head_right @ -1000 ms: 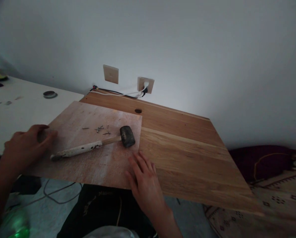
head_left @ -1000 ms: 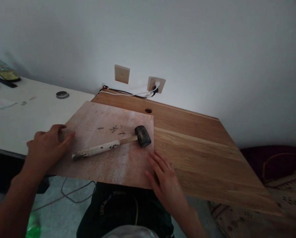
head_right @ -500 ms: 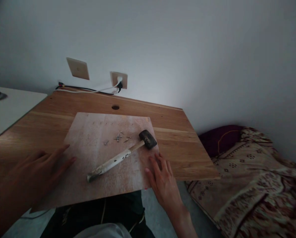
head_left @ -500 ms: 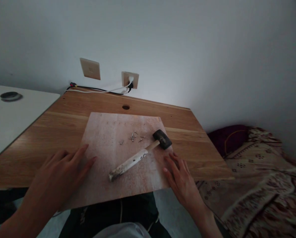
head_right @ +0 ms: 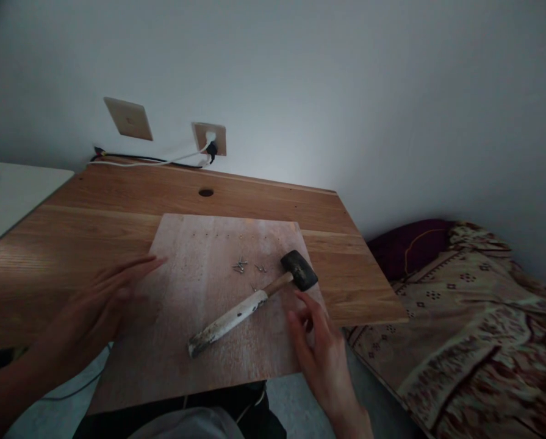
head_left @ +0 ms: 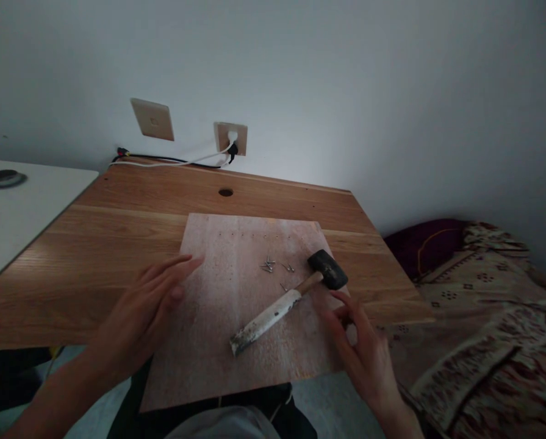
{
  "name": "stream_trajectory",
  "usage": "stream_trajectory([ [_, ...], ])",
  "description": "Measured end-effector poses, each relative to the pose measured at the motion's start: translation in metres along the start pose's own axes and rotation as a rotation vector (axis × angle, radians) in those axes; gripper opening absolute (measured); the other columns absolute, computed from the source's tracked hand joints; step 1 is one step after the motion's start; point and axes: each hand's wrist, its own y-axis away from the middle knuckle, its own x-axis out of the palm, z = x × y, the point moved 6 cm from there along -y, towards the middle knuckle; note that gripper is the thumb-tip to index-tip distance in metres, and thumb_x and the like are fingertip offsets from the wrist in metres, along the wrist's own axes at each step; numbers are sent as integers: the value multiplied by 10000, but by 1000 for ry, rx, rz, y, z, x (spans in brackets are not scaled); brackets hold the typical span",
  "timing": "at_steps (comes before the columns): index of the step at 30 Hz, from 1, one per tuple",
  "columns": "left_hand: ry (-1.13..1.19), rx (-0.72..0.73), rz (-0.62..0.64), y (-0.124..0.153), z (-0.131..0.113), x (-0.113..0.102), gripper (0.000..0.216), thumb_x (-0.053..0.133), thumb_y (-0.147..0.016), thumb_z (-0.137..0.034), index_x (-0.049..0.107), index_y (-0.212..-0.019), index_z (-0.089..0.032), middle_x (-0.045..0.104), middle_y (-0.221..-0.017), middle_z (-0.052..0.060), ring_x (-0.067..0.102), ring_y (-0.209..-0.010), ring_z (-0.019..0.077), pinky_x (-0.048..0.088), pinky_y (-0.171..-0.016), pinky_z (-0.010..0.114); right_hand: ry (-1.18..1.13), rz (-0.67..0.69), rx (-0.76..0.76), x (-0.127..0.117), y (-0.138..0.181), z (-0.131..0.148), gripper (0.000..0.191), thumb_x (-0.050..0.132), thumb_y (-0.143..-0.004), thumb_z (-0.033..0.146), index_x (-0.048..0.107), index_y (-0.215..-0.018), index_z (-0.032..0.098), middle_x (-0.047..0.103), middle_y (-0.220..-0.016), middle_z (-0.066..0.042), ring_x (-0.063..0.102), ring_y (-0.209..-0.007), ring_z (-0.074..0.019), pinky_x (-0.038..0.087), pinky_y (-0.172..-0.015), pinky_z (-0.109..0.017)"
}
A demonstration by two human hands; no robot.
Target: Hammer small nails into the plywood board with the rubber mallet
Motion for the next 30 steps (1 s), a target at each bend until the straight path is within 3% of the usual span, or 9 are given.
stream_trajectory([
  [4, 812, -55, 134, -28, -24, 24, 673, 511, -1020, -379, 318, -1663, -332, 546, -1610, 85, 469, -1517, 324, 355, -1263, 576, -131, 171, 33, 22, -9, 22, 416, 499, -1087, 457, 590, -1406, 206, 696, -775, 6, 700, -648, -177, 557, -597, -271],
  [7, 1502, -182, 185, -51, -36, 34, 586, 411, -1034, -451, 459, -1577, -237, 517, -1632, 102, 419, -1551, 323, 311, -1292, 577, -105, 315, 9, 35, -20, 30, 522, 464, -1090, 519, 580, -1469, 179, 710, -741, -12, 711, -646, -211, 573, -651, -325],
  [10, 1824, -323, 188, -66, -39, 39, 627, 374, -1050, -537, 477, -1556, -181, 493, -1646, 117, 339, -1595, 301, 191, -1342, 536, -89, 403, 12, 41, -30, 32, 545, 431, -1092, 546, 609, -1461, 187, 761, -795, -54, 756, -748, -264, 575, -702, -370],
  [14, 1933, -383, 213, -71, -39, 44, 691, 380, -1057, -586, 396, -1616, -180, 447, -1674, 137, 267, -1623, 305, 121, -1346, 547, -173, 434, 106, 43, -35, 29, 475, 449, -1072, 586, 728, -1194, 221, 752, -759, -52, 733, -691, -256, 540, -646, -352],
  [17, 1941, -405, 234, -73, -37, 50, 697, 366, -1061, -598, 409, -1610, -171, 438, -1680, 146, 272, -1622, 303, 143, -1342, 536, -310, 361, 258, 40, -27, 20, 436, 517, -1031, 619, 725, -1079, 239, 711, -696, -26, 690, -627, -226, 525, -595, -327],
  [23, 1941, -413, 199, -80, -33, 56, 683, 379, -1057, -572, 442, -1594, -154, 481, -1650, 149, 320, -1604, 300, 171, -1344, 497, -1039, 72, 689, 36, 1, -9, 401, 792, -839, 609, 638, -952, 255, 781, -1135, -91, 762, -923, -258, 630, -675, -326],
  [26, 1923, -435, 198, -82, -36, 59, 687, 375, -1053, -581, 457, -1585, -153, 533, -1608, 156, 371, -1579, 308, 192, -1336, 519, -1245, 25, 837, 34, 4, -25, 416, 860, -795, 502, 587, -1012, 275, 779, -1038, -54, 693, -653, -157, 488, -423, -200],
  [28, 1883, -463, 209, -85, -38, 61, 664, 366, -1053, -585, 514, -1539, -157, 574, -1569, 157, 414, -1554, 313, 222, -1323, 536, -1235, 81, 821, 33, 0, -31, 436, 856, -803, 456, 563, -1079, 287, 770, -1009, -32, 541, -467, -85, 341, -321, -160],
  [30, 1819, -482, 212, -88, -39, 62, 625, 375, -1049, -586, 609, -1431, -152, 619, -1519, 164, 460, -1521, 322, 276, -1299, 538, -1124, 105, 733, 31, -7, -34, 467, 847, -806, 453, 551, -1129, 290, 760, -1042, -32, 460, -409, -58, 305, -293, -165],
])
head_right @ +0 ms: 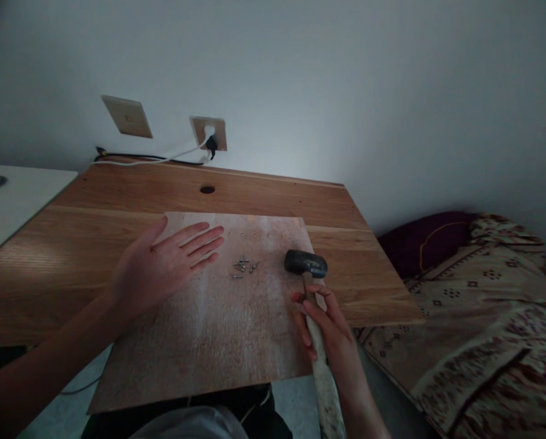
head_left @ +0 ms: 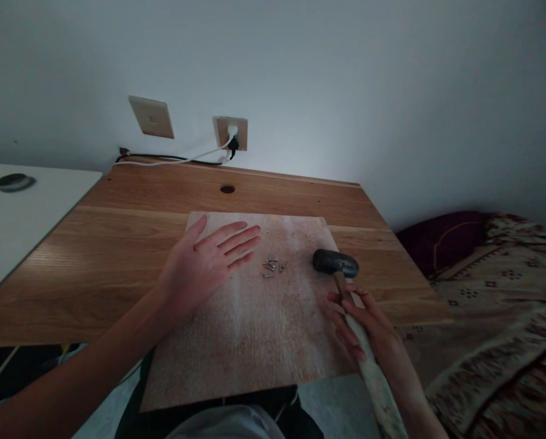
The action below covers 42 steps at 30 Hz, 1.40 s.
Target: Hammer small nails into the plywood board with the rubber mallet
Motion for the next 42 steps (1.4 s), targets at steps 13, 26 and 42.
stream_trajectory([
  [13, -1361, 245, 152, -26, -5, 9, 178, 614, -947, -341, 694, -1001, -191, 738, -1020, 78, 692, -937, 228, 542, -872, 387, 881, -30, -210, -9, -33, 33, 688, 613, -912, 556, 406, -1471, 212, 709, -703, 7, 646, -458, -214, 533, -489, -347],
  [26, -1913, 644, 760, -59, 26, 42, 227, 552, -1005, -145, 746, -996, -261, 752, -906, 44, 709, -948, 230, 478, -994, 382, 949, 45, -246, -7, -51, 33, 348, 598, -938, 531, 613, -1111, 229, 665, -590, 25, 644, -425, -230, 506, -524, -357],
  [42, -1636, 563, 372, -175, 54, 63, 176, 660, -875, -105, 789, -979, -163, 808, -954, 78, 743, -859, 197, 558, -827, 327, 894, 69, -311, -1, -87, 60, 338, 552, -949, 520, 491, -736, 264, 605, -507, 16, 592, -437, -173, 463, -527, -299],
])
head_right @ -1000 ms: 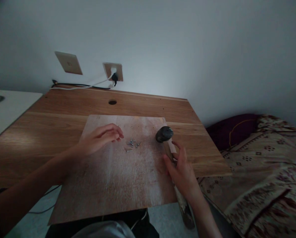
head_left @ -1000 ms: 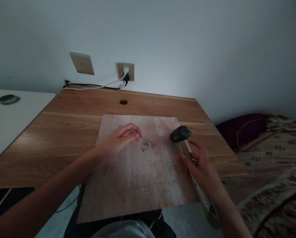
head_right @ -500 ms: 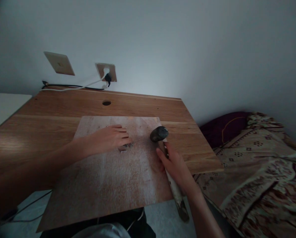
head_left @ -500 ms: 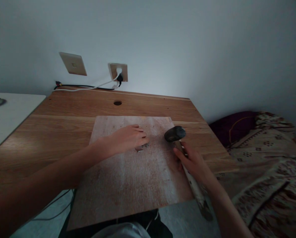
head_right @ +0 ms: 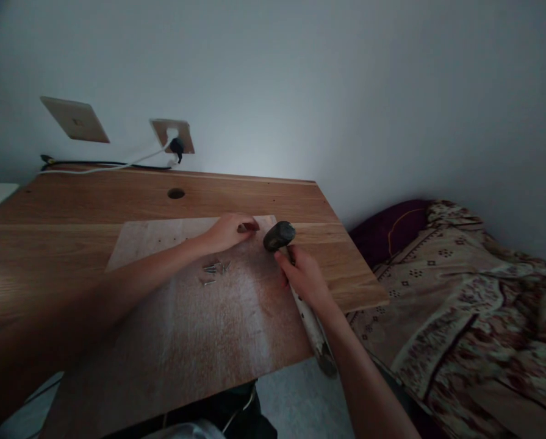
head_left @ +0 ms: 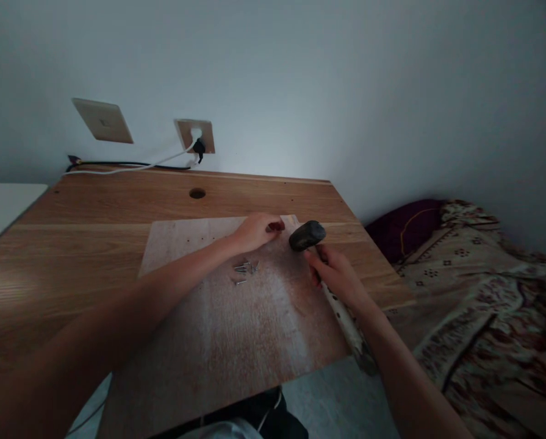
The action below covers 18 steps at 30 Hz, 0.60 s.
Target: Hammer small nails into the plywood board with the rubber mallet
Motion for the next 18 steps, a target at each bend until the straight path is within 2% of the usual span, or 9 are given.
stream_trajectory([
  [6, -76, 36, -36, 0, -1, 2, 191, 653, -876, -92, 793, -981, -167, 806, -976, 93, 742, -901, 217, 548, -859, 348, -99, 6, 29, 7, -2, -9, 336, 598, -913, 571, 535, -880, 242, 589, -525, 48, 578, -400, -166, 457, -453, -280],
  [12, -65, 36, -15, 1, 3, 4, 168, 667, -872, -114, 790, -969, -174, 797, -926, 73, 729, -836, 194, 545, -810, 319, -227, 4, 77, 11, -1, -13, 408, 646, -863, 631, 523, -882, 243, 570, -551, 68, 557, -388, -144, 435, -374, -252],
  [18, -52, 22, -12, -1, 5, 6, 137, 696, -857, -130, 794, -950, -158, 792, -933, 96, 729, -837, 210, 546, -782, 327, -307, 69, 157, 11, -4, -2, 437, 725, -776, 624, 547, -853, 232, 578, -557, 66, 548, -385, -124, 439, -358, -230],
])
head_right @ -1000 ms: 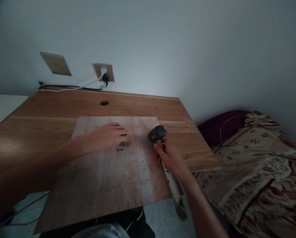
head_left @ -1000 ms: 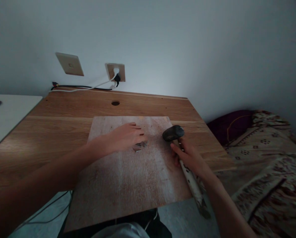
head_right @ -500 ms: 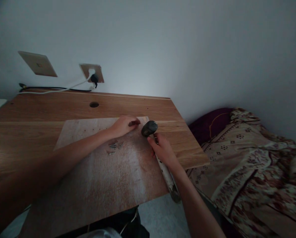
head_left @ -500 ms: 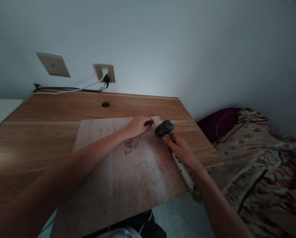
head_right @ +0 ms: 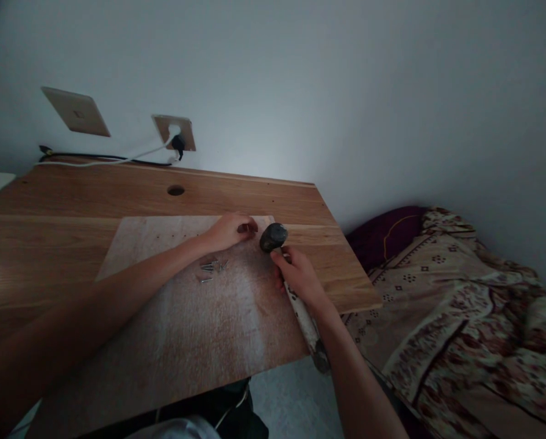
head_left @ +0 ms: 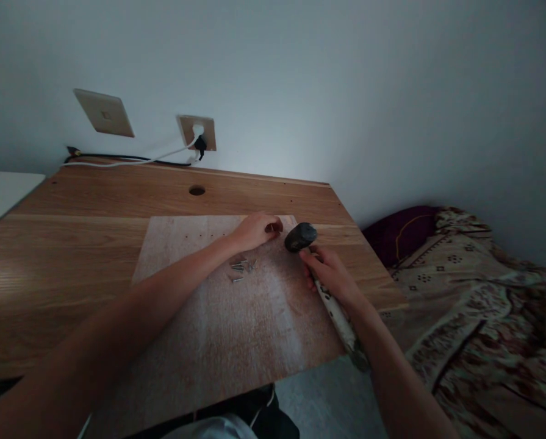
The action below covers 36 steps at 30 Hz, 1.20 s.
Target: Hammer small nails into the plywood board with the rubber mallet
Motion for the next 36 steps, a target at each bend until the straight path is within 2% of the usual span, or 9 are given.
stream_trajectory([
  [2, 19, -15, -4, 0, 2, 1, 152, 685, -863, -118, 788, -968, -154, 796, -913, 92, 735, -825, 207, 551, -790, 329, -39, -30, -8, 1, -3, 6, 419, 737, -761, 602, 567, -832, 226, 590, -572, 55, 545, -395, -117, 440, -362, -224],
  [7, 103, -32, -19, 2, 3, 2, 347, 673, -837, -61, 722, -1164, -165, 811, -923, 60, 758, -835, 187, 561, -822, 315, -235, -119, -72, 10, -14, 20, 403, 756, -714, 582, 591, -770, 219, 610, -612, 27, 498, -387, -98, 400, -351, -231],
  [14, 106, -48, -33, 1, 2, 0, 418, 744, -803, -102, 696, -1216, -149, 807, -988, 72, 744, -866, 201, 544, -805, 312, -374, -191, -109, 16, -7, 32, 384, 766, -736, 567, 605, -791, 224, 597, -591, 31, 473, -371, -94, 360, -334, -230],
  [18, 89, -85, -28, 0, 3, 2, 469, 698, -828, -89, 681, -1292, -152, 806, -969, 68, 746, -832, 201, 543, -772, 305, -390, -157, -110, 22, -2, 34, 404, 798, -723, 575, 620, -819, 225, 620, -617, 34, 473, -368, -92, 379, -327, -228],
  [22, 92, -79, -18, 0, 1, 3, 525, 697, -815, -63, 662, -1332, -148, 812, -989, 83, 762, -882, 229, 555, -795, 319, -374, -123, -95, 31, -3, 26, 393, 791, -720, 560, 606, -804, 223, 616, -617, 31, 478, -369, -95, 378, -324, -229],
  [26, 81, -50, -25, -1, 0, 1, 569, 734, -760, -45, 674, -1317, -145, 806, -1064, 109, 758, -901, 239, 557, -822, 326, -368, -123, -102, 36, -3, 19, 356, 743, -752, 533, 630, -868, 216, 597, -592, 42, 472, -362, -102, 371, -321, -237],
  [32, 57, -51, -46, 0, 4, 1, 561, 705, -765, -45, 690, -1319, -128, 805, -1082, 114, 750, -900, 249, 551, -806, 324, -345, -130, -145, 38, 0, 19, 432, 769, -738, 546, 644, -966, 201, 629, -639, 46, 508, -354, -106, 369, -316, -236],
  [36, 45, -34, -61, 0, 7, 3, 528, 712, -749, -47, 719, -1267, -152, 796, -1158, 109, 752, -989, 260, 555, -856, 324, -344, -104, -169, 41, 0, 20, 453, 777, -734, 568, 651, -965, 199, 640, -639, 43, 507, -343, -112, 373, -308, -245],
])
